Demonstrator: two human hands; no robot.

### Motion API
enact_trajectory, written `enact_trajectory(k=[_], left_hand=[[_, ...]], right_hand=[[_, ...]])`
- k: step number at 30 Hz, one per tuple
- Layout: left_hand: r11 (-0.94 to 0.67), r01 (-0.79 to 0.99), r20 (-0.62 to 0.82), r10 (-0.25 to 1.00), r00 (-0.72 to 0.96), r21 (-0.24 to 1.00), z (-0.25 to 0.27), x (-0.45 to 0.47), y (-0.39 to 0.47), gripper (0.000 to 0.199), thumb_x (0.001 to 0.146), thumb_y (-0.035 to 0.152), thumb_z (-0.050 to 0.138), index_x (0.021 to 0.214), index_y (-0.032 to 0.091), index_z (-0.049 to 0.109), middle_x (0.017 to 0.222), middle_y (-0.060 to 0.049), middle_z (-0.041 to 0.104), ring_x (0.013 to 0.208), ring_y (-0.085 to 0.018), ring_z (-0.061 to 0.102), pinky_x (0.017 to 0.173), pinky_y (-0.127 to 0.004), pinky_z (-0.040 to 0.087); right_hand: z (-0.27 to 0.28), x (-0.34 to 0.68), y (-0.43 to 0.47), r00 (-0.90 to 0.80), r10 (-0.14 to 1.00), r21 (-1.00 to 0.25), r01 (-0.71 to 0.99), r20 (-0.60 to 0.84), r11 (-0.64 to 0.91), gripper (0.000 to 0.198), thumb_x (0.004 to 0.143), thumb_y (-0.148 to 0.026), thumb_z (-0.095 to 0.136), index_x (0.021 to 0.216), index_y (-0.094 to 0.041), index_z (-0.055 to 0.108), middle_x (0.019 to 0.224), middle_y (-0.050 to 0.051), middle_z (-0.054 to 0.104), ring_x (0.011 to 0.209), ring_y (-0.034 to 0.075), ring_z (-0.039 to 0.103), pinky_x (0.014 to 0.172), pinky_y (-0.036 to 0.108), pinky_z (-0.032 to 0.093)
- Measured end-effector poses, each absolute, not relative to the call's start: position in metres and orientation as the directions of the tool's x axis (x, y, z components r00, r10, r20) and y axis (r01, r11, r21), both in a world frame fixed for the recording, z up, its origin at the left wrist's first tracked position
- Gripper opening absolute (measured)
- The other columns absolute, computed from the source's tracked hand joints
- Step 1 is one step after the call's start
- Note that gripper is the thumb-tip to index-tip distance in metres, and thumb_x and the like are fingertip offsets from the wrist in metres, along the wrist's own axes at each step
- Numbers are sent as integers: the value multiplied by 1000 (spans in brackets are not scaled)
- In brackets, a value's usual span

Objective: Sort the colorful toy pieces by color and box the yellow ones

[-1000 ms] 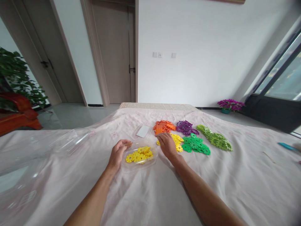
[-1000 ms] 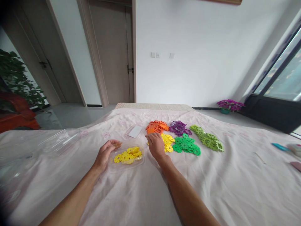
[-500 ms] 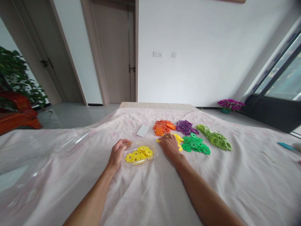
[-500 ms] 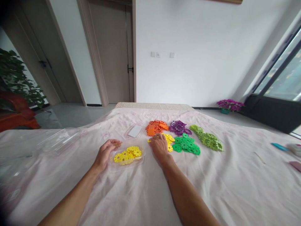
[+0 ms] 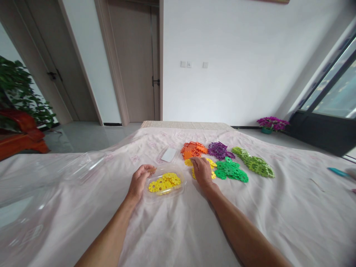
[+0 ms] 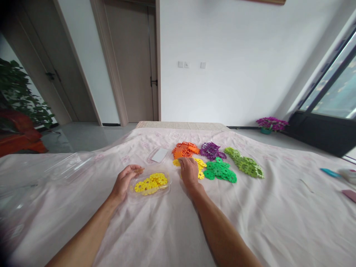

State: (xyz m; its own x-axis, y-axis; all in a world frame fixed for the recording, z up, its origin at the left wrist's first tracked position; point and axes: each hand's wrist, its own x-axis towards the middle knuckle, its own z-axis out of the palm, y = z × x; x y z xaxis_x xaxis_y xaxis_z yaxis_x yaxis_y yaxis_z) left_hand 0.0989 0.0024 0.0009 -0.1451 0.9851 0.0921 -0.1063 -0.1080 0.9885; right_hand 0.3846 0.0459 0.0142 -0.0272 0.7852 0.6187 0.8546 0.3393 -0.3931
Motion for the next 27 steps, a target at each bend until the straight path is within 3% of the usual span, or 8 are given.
enact_trajectory(k=[3,6,12,15,21,27], left_hand=[[-104,-109,88,986,-142,989,0,99,3,28,74,32,63,98,17,65,95,-7,75,97,-23,67,91,-35,43],[-99,-116,84,988,-131,988,0,99,3,28,75,33,63,98,18,65,96,-6,75,96,-22,67,90,-33,43],[-96,-107,83,989,-123,990,1,99,1,28,75,35,63,97,19,65,96,-5,75,97,-22,67,90,-32,44],[-94,-108,81,989,-122,990,2,99,1,28,75,34,63,98,18,64,97,-6,75,99,-22,67,92,-33,44],[-106,-122,88,985,-145,987,2,100,1,29,72,35,66,95,18,66,95,-7,75,98,-24,67,93,-36,44],[-99,-117,80,984,-159,988,6,102,0,30,71,38,68,93,17,67,93,-7,75,96,-24,67,92,-36,44]], right_hand=[[19,370,40,18,743,-529,713,669,459,30,99,-34,46,99,-21,72,94,6,71,90,21,59,84,32,43],[25,348,27,-17,743,-584,606,669,540,29,98,-36,47,100,-23,73,91,5,71,88,20,61,82,32,46],[29,334,19,-223,740,-510,599,635,618,31,101,-36,44,103,-25,73,95,4,73,91,19,61,87,32,45],[28,357,32,-127,774,-447,753,621,482,30,100,-34,45,103,-23,73,99,6,73,94,21,59,89,34,42],[23,408,50,114,879,-263,965,463,13,32,97,-36,48,117,-27,70,121,7,64,110,27,49,91,37,36],[18,417,57,97,924,-175,984,369,-34,36,96,-47,47,115,-29,72,130,6,59,116,28,42,91,39,33]])
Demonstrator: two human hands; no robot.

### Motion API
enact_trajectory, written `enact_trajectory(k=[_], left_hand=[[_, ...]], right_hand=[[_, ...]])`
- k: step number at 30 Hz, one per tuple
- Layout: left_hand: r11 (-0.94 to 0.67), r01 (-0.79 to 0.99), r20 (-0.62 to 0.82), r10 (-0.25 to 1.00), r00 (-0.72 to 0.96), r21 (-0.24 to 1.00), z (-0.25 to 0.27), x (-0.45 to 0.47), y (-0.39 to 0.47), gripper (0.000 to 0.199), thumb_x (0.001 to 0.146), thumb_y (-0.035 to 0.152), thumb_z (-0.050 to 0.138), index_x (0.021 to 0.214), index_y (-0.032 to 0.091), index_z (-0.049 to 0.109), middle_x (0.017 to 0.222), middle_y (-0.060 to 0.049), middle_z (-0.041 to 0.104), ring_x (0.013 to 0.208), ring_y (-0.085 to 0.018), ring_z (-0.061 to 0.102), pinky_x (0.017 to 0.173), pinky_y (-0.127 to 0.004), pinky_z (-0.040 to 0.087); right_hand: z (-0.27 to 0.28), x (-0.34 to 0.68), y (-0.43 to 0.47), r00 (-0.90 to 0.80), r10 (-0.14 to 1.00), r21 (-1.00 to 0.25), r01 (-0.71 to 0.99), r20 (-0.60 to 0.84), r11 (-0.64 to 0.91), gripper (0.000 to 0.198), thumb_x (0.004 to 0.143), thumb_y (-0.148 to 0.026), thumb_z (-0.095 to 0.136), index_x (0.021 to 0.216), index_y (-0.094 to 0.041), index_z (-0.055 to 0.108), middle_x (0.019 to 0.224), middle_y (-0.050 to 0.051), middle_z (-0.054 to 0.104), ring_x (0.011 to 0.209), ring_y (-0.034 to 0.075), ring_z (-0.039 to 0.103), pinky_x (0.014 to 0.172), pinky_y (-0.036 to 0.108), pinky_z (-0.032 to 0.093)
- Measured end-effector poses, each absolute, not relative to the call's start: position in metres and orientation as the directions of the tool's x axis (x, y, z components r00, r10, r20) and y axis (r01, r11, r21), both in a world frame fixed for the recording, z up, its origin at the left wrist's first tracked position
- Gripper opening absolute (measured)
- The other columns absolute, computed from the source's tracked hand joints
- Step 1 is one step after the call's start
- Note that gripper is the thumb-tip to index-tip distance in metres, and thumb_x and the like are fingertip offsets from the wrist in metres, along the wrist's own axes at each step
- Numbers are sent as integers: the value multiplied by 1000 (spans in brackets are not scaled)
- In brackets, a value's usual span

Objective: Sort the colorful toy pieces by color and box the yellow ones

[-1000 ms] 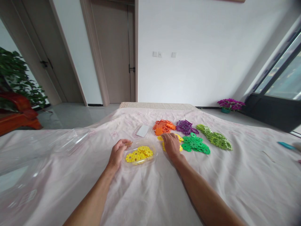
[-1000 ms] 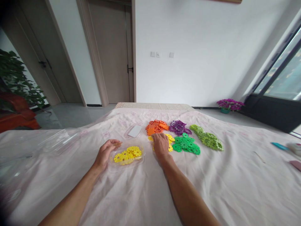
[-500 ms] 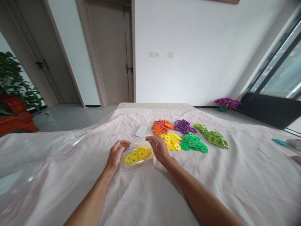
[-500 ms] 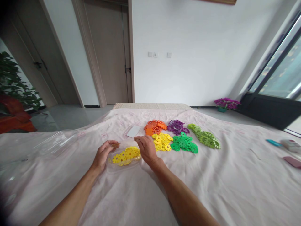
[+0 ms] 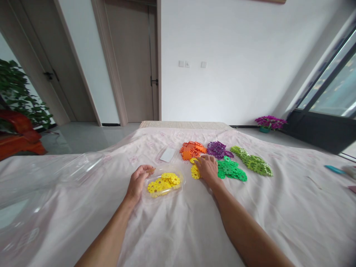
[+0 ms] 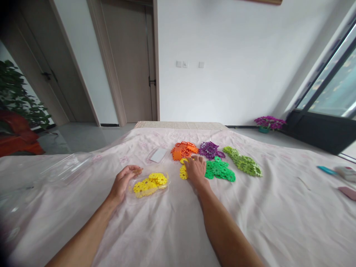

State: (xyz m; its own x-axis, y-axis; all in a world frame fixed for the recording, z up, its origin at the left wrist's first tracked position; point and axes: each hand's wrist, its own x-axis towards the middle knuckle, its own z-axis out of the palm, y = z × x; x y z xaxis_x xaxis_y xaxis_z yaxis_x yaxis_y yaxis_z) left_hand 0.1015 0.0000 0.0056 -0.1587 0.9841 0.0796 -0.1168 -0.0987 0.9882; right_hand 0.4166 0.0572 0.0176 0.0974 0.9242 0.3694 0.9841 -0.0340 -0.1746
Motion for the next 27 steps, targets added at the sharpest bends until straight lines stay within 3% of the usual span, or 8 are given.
enact_trajectory(k=[9,21,23,27], left_hand=[[-111,-110,93,984,-154,988,4,101,1,28,72,34,65,94,17,66,94,-7,75,97,-23,67,91,-35,44],[-113,-113,93,982,-164,987,4,101,1,28,71,34,65,94,18,66,95,-8,75,98,-24,67,92,-36,44],[-109,-120,88,982,-168,987,4,101,1,28,70,34,66,93,18,67,94,-7,75,98,-24,67,92,-37,44],[-96,-132,75,985,-157,987,4,101,1,29,70,34,66,94,18,66,95,-7,75,98,-24,67,92,-36,44]], right_hand=[[15,414,66,149,915,-270,962,374,-46,32,87,-47,59,110,-30,74,122,5,63,114,29,43,92,39,32],[19,411,60,104,883,-251,968,457,16,24,89,-40,59,104,-30,75,102,4,72,102,26,52,86,36,34],[19,411,62,118,879,-336,941,461,50,25,91,-39,55,103,-29,75,100,4,72,99,24,55,84,34,37],[23,398,66,168,870,-653,729,464,207,28,90,-38,54,105,-24,74,101,3,74,90,19,63,80,30,44]])
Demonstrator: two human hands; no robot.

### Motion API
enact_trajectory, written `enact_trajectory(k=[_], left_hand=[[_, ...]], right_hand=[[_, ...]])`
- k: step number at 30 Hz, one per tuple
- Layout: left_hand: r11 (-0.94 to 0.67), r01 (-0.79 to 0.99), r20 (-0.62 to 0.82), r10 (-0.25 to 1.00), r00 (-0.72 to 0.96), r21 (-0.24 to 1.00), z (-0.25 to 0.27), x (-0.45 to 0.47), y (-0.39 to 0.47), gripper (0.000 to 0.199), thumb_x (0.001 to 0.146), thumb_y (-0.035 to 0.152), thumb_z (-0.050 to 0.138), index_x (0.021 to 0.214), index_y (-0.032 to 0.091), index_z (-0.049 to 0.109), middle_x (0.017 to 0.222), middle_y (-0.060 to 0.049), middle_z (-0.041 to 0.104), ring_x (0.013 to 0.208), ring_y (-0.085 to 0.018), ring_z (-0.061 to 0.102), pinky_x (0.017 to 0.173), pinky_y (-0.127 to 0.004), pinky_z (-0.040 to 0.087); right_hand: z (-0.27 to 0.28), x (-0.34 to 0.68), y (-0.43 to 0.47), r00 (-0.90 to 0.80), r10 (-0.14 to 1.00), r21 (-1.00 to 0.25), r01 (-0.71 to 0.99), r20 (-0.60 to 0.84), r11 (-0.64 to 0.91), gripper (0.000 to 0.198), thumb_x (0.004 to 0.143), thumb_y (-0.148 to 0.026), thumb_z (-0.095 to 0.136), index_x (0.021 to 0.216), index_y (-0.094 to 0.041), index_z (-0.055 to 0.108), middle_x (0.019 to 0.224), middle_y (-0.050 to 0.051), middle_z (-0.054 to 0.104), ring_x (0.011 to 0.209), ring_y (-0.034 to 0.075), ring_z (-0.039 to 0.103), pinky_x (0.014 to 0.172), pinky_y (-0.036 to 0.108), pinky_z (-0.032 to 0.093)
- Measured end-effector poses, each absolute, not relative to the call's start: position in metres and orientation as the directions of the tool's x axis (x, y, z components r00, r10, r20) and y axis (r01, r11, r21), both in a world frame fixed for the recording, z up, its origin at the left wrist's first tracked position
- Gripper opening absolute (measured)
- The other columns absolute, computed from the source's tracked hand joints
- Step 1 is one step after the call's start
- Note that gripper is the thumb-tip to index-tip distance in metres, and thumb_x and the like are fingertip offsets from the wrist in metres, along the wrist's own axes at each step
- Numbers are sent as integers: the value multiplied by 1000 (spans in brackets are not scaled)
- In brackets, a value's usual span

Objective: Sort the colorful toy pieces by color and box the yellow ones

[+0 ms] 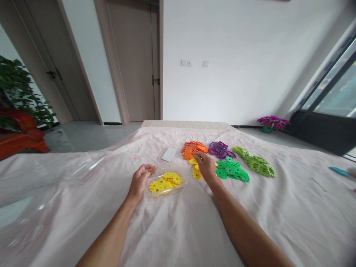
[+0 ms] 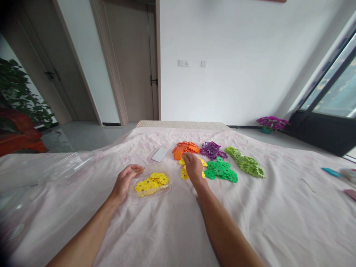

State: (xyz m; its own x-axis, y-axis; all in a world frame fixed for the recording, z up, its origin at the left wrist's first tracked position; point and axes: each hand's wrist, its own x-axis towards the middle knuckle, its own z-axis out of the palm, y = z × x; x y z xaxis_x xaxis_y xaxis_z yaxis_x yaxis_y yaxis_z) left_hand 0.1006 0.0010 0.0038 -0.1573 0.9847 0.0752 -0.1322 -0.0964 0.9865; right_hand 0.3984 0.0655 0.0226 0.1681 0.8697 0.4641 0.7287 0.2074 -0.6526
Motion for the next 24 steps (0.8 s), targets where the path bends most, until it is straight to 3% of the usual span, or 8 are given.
enact_trajectory(k=[4,7,9,12,16,19,24], left_hand=[[-91,-119,74,987,-143,989,3,100,1,28,72,33,64,97,18,65,97,-7,75,97,-23,67,90,-34,44],[-100,-102,85,986,-142,990,3,99,0,29,73,34,63,97,18,66,94,-6,75,96,-23,68,88,-34,44],[-99,-105,83,986,-146,990,3,99,1,29,72,35,65,97,18,66,93,-6,75,95,-23,68,88,-34,45],[-95,-132,75,986,-149,987,3,99,1,30,70,34,66,95,18,66,93,-7,75,96,-24,68,90,-36,45],[-98,-154,75,986,-152,983,5,101,0,27,69,31,65,93,18,66,95,-8,75,96,-24,68,90,-36,45],[-87,-135,64,985,-161,987,8,102,-2,28,68,29,63,94,19,66,97,-7,75,95,-24,67,84,-33,46],[-96,-118,76,984,-159,988,11,103,-4,26,68,28,62,93,18,65,96,-7,75,95,-24,66,81,-32,45]], right_hand=[[33,370,59,-7,914,-840,394,405,375,35,86,-44,58,103,-18,74,86,4,74,72,17,64,67,28,48],[41,355,52,-200,913,-849,339,355,404,40,91,-48,52,108,-19,73,83,4,73,64,16,62,61,27,48],[44,356,49,-176,910,-765,495,376,412,35,93,-42,49,106,-21,74,90,4,74,72,17,63,67,29,48],[39,370,50,-35,889,-469,840,458,274,27,94,-32,50,103,-24,75,104,6,72,97,22,61,83,33,44],[25,389,57,7,889,-154,986,457,71,28,94,-40,52,105,-25,74,115,10,66,111,28,49,91,38,36],[17,393,62,3,910,-73,997,414,30,34,94,-47,51,104,-24,74,115,12,65,111,30,46,90,40,33],[16,390,65,13,933,-42,999,361,3,33,93,-46,52,99,-22,74,112,13,65,111,31,45,89,41,30]])
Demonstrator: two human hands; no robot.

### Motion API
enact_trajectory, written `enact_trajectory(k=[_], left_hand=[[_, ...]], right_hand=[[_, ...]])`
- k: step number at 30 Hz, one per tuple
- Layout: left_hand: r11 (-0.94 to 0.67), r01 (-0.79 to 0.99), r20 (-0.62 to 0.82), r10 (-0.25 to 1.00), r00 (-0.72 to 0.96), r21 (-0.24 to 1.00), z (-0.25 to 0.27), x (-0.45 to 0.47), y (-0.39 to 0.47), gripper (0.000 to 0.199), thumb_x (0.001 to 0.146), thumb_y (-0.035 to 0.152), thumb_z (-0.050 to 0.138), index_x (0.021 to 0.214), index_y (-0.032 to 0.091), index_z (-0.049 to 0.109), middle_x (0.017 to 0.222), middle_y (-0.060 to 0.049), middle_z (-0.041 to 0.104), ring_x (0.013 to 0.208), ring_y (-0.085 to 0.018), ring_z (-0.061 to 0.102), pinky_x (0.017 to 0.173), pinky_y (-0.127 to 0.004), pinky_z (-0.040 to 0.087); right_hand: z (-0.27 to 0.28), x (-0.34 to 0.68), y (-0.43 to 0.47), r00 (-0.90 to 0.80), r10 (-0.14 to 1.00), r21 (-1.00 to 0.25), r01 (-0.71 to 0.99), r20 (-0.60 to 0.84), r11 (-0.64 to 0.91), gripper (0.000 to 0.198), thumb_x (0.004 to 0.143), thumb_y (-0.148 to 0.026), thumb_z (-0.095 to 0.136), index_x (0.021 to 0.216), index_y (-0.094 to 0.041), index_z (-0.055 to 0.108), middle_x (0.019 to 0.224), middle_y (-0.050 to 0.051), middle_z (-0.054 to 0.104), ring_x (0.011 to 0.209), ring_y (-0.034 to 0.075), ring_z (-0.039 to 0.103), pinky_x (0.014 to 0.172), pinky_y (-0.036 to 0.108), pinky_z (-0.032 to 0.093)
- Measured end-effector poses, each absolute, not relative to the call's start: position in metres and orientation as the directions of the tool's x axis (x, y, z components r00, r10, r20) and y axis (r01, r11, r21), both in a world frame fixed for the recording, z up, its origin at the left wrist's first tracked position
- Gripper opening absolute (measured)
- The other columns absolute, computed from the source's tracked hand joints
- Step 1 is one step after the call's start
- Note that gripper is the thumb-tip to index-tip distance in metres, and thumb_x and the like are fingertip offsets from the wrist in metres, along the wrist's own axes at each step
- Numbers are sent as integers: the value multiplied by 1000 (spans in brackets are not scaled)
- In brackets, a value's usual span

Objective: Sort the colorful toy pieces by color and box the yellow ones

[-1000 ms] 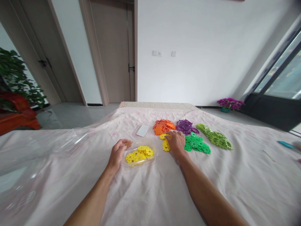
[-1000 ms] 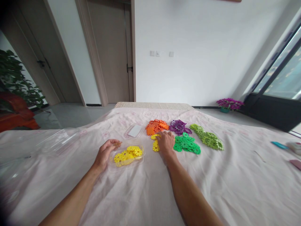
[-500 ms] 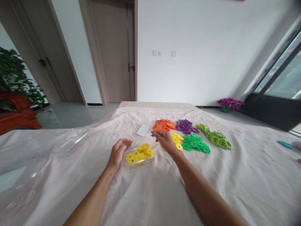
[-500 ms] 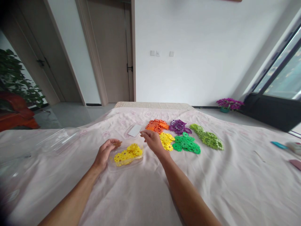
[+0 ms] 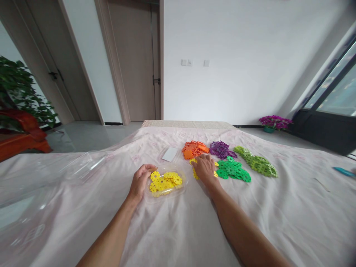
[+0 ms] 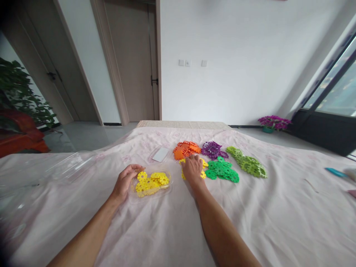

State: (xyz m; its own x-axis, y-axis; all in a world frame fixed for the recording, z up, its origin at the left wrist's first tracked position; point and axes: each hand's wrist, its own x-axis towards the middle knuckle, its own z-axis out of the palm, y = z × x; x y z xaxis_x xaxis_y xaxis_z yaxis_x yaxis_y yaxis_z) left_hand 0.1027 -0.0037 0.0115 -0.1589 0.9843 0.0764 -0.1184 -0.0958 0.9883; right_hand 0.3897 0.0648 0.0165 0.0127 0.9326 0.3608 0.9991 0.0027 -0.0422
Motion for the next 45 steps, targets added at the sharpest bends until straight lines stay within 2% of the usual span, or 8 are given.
enact_trajectory(k=[5,19,24,33,37,39,42,45], left_hand=[[-88,-118,69,985,-155,989,10,103,-3,27,69,29,62,94,18,65,94,-6,74,90,-23,66,79,-31,45],[-92,-130,71,985,-157,987,10,103,-2,28,69,29,64,94,17,65,93,-6,74,89,-21,65,79,-29,45],[-86,-130,65,985,-158,988,10,103,-2,28,69,30,66,94,17,66,91,-6,74,83,-19,64,75,-28,44],[-88,-122,69,986,-151,989,8,102,-1,27,71,29,64,95,18,65,94,-5,74,87,-19,64,77,-28,44],[-96,-112,79,986,-146,989,9,102,-2,27,71,29,63,95,17,65,92,-5,73,86,-20,64,76,-28,44],[-98,-102,83,986,-145,990,10,102,-2,27,71,29,63,95,17,65,90,-4,73,83,-19,63,74,-28,44],[-93,-85,80,986,-148,992,10,101,-3,26,72,30,62,95,18,66,89,-3,73,80,-18,62,72,-27,44],[-92,-80,79,986,-150,993,7,100,-2,27,72,30,62,95,18,66,86,-2,72,77,-17,62,71,-28,44]], right_hand=[[15,390,64,32,934,-76,997,356,-5,29,89,-39,57,111,-26,71,113,11,65,111,30,45,90,41,30],[18,390,64,72,950,-116,993,305,-38,35,88,-41,56,116,-24,68,119,11,64,116,31,43,94,41,29],[19,390,63,134,932,-217,974,336,-61,28,84,-34,60,109,-24,68,117,8,67,114,29,46,93,40,30],[22,393,64,201,918,-405,913,343,-49,18,83,-36,60,94,-27,70,89,3,72,106,26,56,91,39,35],[29,390,64,220,901,-628,775,374,72,19,78,-35,65,92,-22,69,90,4,72,94,24,61,85,36,42],[36,383,62,159,929,-772,612,334,173,22,74,-37,68,88,-19,68,87,5,71,84,22,63,78,34,46],[46,369,56,-115,962,-903,332,247,272,31,73,-42,70,92,-17,67,88,6,72,80,20,65,74,31,49],[55,369,53,-272,930,-877,347,245,333,32,76,-40,70,99,-18,70,93,5,72,83,18,65,74,29,48]])
